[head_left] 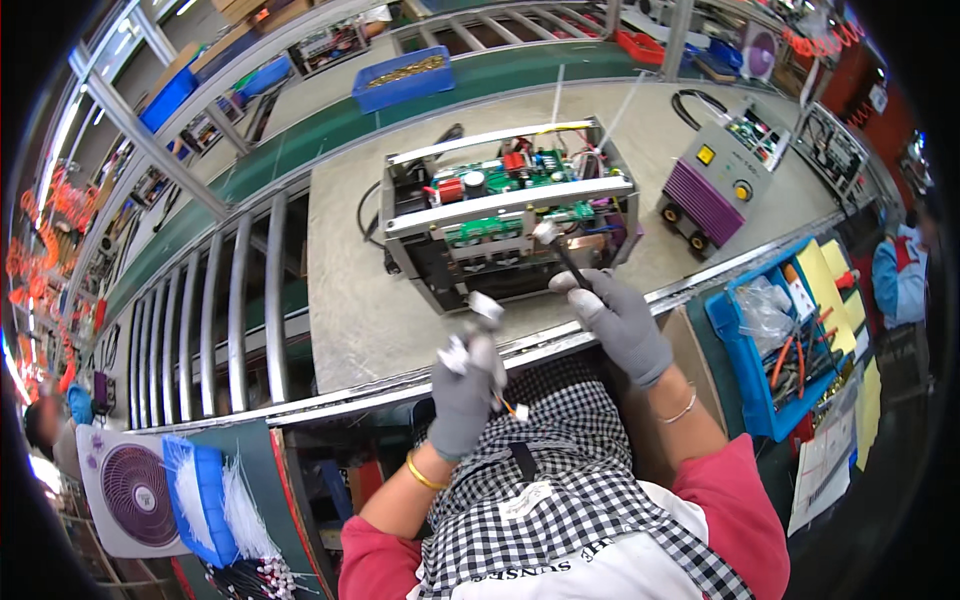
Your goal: Assemble and wire internal components of an electronic inverter unit on a production line.
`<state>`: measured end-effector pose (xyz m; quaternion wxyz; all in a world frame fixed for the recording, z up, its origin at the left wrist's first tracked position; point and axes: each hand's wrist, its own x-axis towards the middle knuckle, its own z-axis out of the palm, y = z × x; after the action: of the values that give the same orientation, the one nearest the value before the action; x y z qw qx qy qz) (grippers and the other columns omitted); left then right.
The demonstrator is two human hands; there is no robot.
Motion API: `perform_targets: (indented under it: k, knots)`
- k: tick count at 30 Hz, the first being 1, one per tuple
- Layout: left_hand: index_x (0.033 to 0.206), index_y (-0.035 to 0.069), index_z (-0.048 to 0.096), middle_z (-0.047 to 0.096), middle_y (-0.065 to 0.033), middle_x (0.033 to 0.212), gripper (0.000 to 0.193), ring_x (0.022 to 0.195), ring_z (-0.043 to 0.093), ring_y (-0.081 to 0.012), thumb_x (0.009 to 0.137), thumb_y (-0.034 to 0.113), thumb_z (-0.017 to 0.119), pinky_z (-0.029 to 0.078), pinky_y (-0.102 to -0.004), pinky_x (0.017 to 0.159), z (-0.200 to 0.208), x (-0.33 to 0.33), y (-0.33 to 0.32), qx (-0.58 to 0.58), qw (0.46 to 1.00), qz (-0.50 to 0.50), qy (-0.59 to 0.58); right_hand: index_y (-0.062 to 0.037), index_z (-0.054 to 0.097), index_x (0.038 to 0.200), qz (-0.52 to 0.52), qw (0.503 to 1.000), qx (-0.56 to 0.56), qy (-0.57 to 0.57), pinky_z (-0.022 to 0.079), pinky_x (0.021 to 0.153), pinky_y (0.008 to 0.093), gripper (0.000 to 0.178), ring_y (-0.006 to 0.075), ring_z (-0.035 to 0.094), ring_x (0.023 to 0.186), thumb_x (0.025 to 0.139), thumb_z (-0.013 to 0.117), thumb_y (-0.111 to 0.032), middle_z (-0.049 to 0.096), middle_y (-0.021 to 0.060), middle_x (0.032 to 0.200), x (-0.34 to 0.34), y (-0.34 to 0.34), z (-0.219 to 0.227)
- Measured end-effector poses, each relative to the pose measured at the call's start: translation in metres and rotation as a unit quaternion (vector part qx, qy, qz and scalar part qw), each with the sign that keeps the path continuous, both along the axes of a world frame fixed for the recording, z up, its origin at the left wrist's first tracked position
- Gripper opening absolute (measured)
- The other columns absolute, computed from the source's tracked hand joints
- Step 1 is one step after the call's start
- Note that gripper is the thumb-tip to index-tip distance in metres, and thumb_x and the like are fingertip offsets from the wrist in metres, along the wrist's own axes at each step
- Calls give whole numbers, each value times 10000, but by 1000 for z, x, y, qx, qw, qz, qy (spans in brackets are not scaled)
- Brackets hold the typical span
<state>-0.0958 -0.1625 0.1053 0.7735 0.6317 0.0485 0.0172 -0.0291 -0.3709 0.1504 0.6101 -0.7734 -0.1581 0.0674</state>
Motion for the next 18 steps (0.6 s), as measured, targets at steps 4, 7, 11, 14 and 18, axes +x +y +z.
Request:
perform_targets:
  k: [4,7,11,14,18]
  knots:
    - [1376,14,449,573,-30,752,456,460,466,-47,1028,305,487,384,-198,402,27,46,-8,-60,994,-28,-91,-88,668,1162,-4,968,-210,-139,487,674,349,291,250,621,723,948,584,-266,632,140,821,4,-31,9]
    - [1234,27,586,647,-26,789,361,508,459,-18,1009,306,545,368,-181,442,37,63,-18,-34,994,-57,-81,-100,668,1164,-18,939,-280,-200,500,714,361,276,349,640,801,914,620,-206,656,165,881,4,-38,18]
    - [1162,36,623,667,-28,812,298,504,451,-12,996,279,575,353,-180,447,35,67,-25,-50,994,-69,-69,-98,672,1146,-44,938,-258,-227,504,707,353,270,313,639,793,897,644,-202,651,130,851,8,-35,28]
    - [1148,40,627,691,-40,873,242,500,438,-8,984,216,597,343,-175,449,25,67,-35,-74,993,-76,-44,-87,685,1096,-48,942,-217,-253,500,691,347,244,287,631,786,871,674,-182,641,111,830,15,-25,31]
    - [1202,22,599,690,-52,971,253,635,545,-33,984,150,586,442,-187,556,16,68,-34,-26,996,-68,-51,-62,706,968,-12,915,-264,-306,487,646,345,162,259,619,733,825,708,-139,625,102,799,29,-21,45]
